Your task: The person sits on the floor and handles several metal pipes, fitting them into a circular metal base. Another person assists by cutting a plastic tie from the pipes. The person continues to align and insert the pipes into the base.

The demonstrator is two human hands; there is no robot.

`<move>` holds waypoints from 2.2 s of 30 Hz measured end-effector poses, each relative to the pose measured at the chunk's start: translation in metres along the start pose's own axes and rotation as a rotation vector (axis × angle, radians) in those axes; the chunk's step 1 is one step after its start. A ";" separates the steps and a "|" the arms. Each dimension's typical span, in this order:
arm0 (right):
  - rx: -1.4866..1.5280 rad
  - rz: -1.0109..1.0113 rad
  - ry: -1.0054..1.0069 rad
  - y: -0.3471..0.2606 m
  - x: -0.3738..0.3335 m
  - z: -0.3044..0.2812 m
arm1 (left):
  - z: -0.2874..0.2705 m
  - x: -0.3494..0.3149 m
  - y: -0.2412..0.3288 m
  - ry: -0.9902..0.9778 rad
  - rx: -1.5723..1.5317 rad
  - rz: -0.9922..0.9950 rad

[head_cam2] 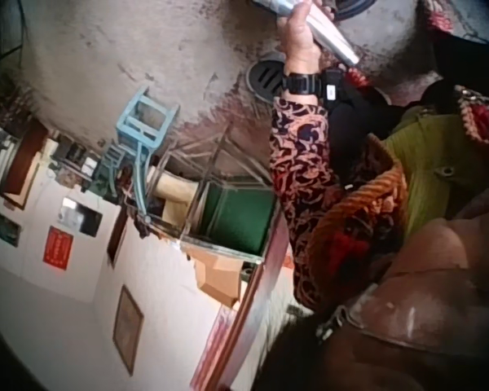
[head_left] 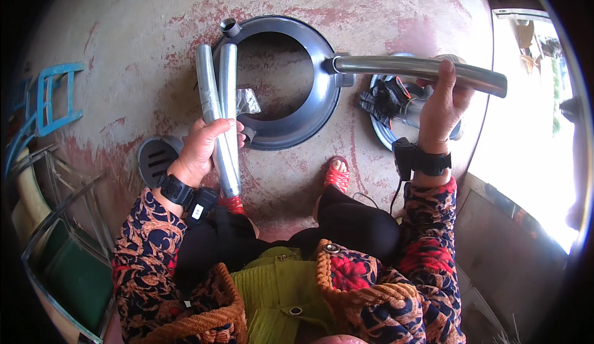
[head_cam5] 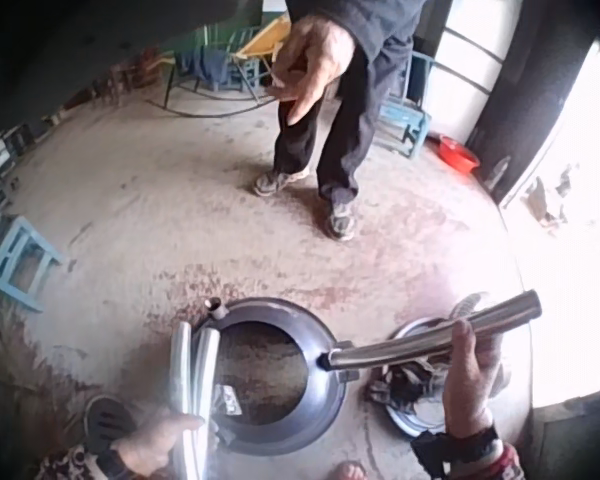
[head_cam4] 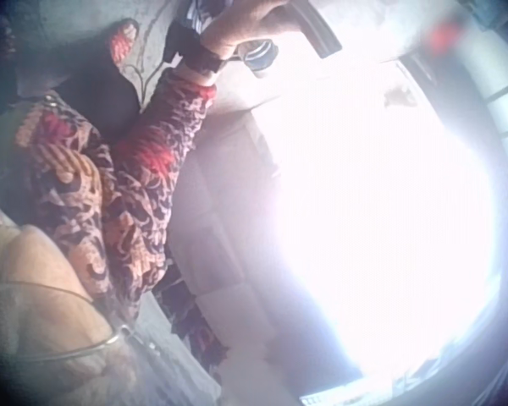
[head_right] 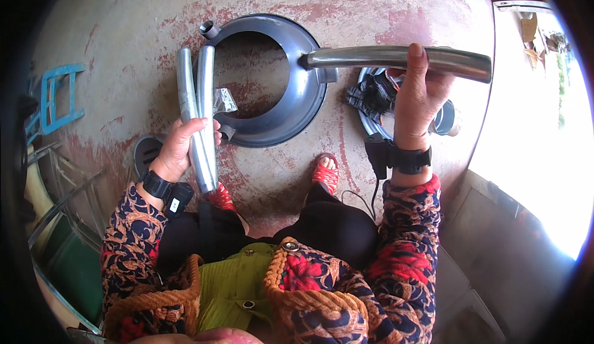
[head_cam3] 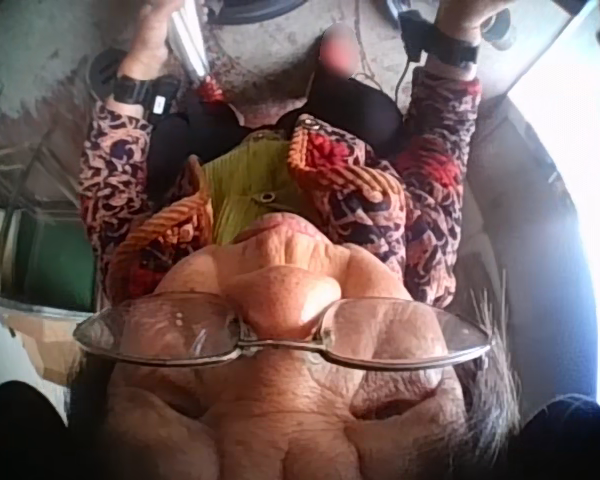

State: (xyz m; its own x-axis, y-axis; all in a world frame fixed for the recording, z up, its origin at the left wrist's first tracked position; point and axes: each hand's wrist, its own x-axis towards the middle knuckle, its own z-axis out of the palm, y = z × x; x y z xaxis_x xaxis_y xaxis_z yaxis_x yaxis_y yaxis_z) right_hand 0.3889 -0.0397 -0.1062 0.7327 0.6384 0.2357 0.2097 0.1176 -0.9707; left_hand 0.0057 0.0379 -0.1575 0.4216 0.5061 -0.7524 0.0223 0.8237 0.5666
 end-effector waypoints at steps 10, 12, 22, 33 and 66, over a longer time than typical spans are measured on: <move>-0.028 -0.007 -0.002 -0.004 -0.007 0.010 | 0.004 -0.001 0.002 0.007 0.041 0.051; -0.073 -0.032 0.001 -0.008 -0.011 0.012 | 0.007 -0.002 0.003 0.008 0.039 0.056; -0.014 0.232 -0.342 -0.025 0.001 -0.005 | 0.007 -0.002 -0.001 0.001 0.029 0.065; 0.041 0.140 -0.551 -0.020 0.002 -0.027 | 0.004 -0.003 -0.002 -0.004 -0.012 0.042; 0.001 0.017 -0.649 -0.027 -0.002 0.008 | -0.014 0.004 0.006 -0.016 0.161 0.099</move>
State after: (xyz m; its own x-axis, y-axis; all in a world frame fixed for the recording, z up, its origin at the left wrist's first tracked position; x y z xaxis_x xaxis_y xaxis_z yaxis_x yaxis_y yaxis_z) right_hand 0.3765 -0.0381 -0.0808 0.1952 0.9702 0.1437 0.2011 0.1038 -0.9741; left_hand -0.0052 0.0487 -0.1619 0.4433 0.5772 -0.6858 0.1246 0.7180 0.6848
